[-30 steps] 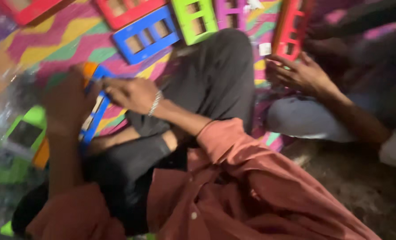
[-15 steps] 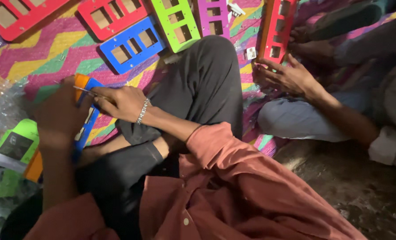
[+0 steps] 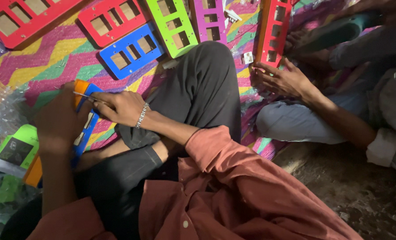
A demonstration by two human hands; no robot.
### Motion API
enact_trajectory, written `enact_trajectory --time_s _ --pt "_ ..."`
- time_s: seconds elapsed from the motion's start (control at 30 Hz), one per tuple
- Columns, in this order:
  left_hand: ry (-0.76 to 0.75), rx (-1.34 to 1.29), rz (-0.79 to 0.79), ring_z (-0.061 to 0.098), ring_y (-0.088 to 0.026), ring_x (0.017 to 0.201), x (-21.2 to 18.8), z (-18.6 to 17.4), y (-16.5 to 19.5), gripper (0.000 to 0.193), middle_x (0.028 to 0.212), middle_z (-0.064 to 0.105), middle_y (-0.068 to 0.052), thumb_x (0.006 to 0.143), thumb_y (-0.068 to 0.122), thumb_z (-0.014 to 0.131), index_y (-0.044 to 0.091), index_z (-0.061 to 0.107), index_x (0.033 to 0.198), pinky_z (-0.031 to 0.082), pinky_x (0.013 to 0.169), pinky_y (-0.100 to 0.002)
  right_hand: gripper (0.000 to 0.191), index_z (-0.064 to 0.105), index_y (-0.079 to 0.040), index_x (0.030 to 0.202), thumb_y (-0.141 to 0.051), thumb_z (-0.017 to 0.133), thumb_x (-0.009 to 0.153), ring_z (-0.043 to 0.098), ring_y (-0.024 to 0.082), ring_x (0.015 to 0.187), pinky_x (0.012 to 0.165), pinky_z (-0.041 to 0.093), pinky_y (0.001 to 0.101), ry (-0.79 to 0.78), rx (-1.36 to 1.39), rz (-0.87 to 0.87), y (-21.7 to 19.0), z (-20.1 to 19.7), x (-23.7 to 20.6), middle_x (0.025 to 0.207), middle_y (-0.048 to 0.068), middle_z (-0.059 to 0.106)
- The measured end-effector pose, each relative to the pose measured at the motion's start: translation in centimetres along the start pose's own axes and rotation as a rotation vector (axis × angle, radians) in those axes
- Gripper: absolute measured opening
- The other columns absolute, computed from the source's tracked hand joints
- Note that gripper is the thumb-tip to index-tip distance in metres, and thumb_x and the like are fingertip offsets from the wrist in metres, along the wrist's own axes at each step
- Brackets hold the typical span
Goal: The person sits on a mat and assembles colorful plastic frames by hand, using a screwdriver and a power drill to fasten components. They handle multiple frames and small white plastic pieces scattered on the floor.
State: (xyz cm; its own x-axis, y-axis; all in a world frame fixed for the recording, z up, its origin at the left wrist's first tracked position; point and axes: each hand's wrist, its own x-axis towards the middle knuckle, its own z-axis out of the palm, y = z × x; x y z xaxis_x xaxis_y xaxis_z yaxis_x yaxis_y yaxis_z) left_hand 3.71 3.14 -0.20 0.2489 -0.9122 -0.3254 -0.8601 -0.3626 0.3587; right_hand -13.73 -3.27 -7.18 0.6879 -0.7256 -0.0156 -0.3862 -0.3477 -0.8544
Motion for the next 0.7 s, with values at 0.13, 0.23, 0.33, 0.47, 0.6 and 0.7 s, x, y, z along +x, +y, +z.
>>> enact_trajectory --time_s 0.13,0.23,0.33,0.47,0.6,0.7 --pt "0.068 0.046 0.061 0.069 -0.045 0.092 0.1 0.5 -0.4 0.053 0.107 0.071 -0.023 0.101 0.043 0.063 0.008 0.058 0.139 0.054 0.078 -0.056 0.030 0.073 -0.026 0.125 -0.037 0.061 0.099 0.071 0.021 0.058 0.058 0.056 0.0365 -0.026 -0.039 0.026 0.2 0.1 -0.1 0.070 0.003 0.072" --pt "0.031 0.079 0.024 0.070 -0.043 0.084 0.3 0.8 -0.9 0.051 0.092 0.072 -0.022 0.099 0.045 0.065 0.008 0.058 0.135 0.054 0.074 -0.056 0.031 0.071 -0.026 0.126 -0.039 0.061 0.100 0.071 0.022 0.061 0.058 0.056 0.0367 0.011 -0.012 -0.001 0.1 0.1 -0.1 0.076 0.004 0.073" --pt "0.165 0.118 0.169 0.069 -0.043 0.085 0.2 1.0 -1.5 0.046 0.094 0.070 -0.020 0.097 0.043 0.066 0.010 0.060 0.130 0.054 0.074 -0.054 0.031 0.071 -0.027 0.128 -0.039 0.059 0.102 0.072 0.023 0.064 0.062 0.058 0.0365 0.017 -0.033 -0.018 -0.1 -0.1 0.0 0.078 0.004 0.074" --pt "0.172 0.102 0.155 0.070 -0.042 0.081 0.1 1.6 -1.5 0.052 0.094 0.069 -0.021 0.098 0.043 0.065 0.007 0.058 0.135 0.054 0.068 -0.053 0.033 0.072 -0.026 0.126 -0.040 0.061 0.098 0.072 0.025 0.065 0.062 0.058 0.0384 0.016 -0.038 -0.017 -0.2 -0.5 -0.1 0.081 0.005 0.075" --pt "0.208 0.092 0.156 0.069 -0.043 0.083 0.1 1.3 -1.7 0.056 0.102 0.071 -0.022 0.094 0.043 0.067 0.009 0.058 0.138 0.054 0.069 -0.054 0.033 0.072 -0.025 0.125 -0.042 0.060 0.099 0.073 0.025 0.065 0.062 0.059 0.0378 -0.013 -0.007 0.006 -0.2 -0.3 0.1 0.081 0.004 0.076" --pt "0.079 0.051 0.046 0.069 -0.044 0.087 0.0 1.3 -1.0 0.056 0.101 0.071 -0.022 0.095 0.044 0.067 0.013 0.058 0.140 0.054 0.073 -0.056 0.033 0.073 -0.024 0.124 -0.042 0.063 0.098 0.073 0.026 0.067 0.063 0.059 0.0387 0.006 -0.066 0.014 -0.1 -0.3 -0.1 0.079 0.006 0.074"
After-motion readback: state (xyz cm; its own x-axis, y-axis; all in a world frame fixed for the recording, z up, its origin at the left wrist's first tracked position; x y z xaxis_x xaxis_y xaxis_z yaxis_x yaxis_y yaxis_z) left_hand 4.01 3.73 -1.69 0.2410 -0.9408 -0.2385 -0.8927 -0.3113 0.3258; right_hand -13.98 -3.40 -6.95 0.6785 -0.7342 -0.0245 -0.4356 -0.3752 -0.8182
